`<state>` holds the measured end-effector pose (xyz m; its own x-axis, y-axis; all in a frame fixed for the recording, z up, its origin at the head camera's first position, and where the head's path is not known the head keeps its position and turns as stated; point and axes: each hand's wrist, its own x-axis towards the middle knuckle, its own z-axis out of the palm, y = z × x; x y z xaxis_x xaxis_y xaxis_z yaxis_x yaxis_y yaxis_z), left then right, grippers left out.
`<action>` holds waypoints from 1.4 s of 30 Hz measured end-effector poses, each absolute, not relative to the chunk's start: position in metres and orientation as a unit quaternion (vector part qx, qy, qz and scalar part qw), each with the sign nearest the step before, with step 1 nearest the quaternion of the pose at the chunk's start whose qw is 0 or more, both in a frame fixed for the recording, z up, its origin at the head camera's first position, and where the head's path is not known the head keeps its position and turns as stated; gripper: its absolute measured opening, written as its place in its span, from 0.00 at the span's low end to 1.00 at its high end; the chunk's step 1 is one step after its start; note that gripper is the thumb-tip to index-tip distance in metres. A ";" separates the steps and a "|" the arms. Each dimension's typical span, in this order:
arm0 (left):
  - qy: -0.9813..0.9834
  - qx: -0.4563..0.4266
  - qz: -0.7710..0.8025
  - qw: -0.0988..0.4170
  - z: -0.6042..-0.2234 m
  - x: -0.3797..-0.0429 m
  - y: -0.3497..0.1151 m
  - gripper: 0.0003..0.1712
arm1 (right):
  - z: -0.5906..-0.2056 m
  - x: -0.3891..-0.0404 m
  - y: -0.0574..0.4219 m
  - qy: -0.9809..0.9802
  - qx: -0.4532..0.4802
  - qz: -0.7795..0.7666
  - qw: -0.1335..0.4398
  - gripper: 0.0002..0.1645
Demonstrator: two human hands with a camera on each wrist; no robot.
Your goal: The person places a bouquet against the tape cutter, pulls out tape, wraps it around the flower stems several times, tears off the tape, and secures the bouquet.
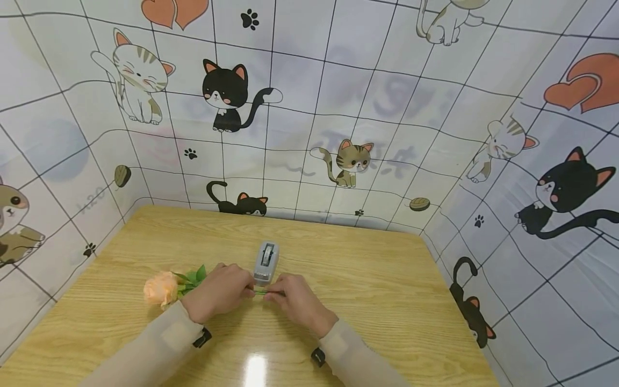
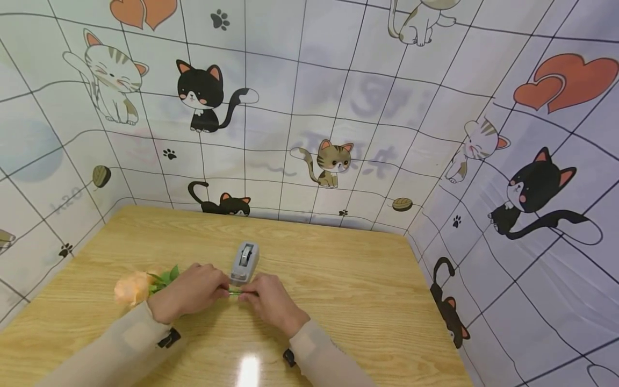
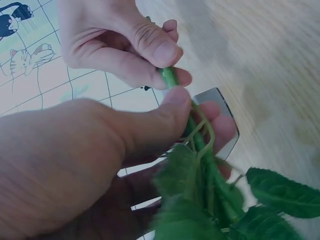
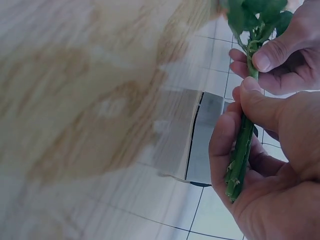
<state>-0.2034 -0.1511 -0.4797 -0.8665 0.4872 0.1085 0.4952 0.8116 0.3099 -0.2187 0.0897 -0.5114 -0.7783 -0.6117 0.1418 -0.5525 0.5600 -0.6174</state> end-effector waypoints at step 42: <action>-0.954 -0.256 -0.126 0.086 -0.475 -0.202 -0.148 0.12 | -0.507 -0.223 0.085 0.885 -0.332 -0.323 0.032 0.11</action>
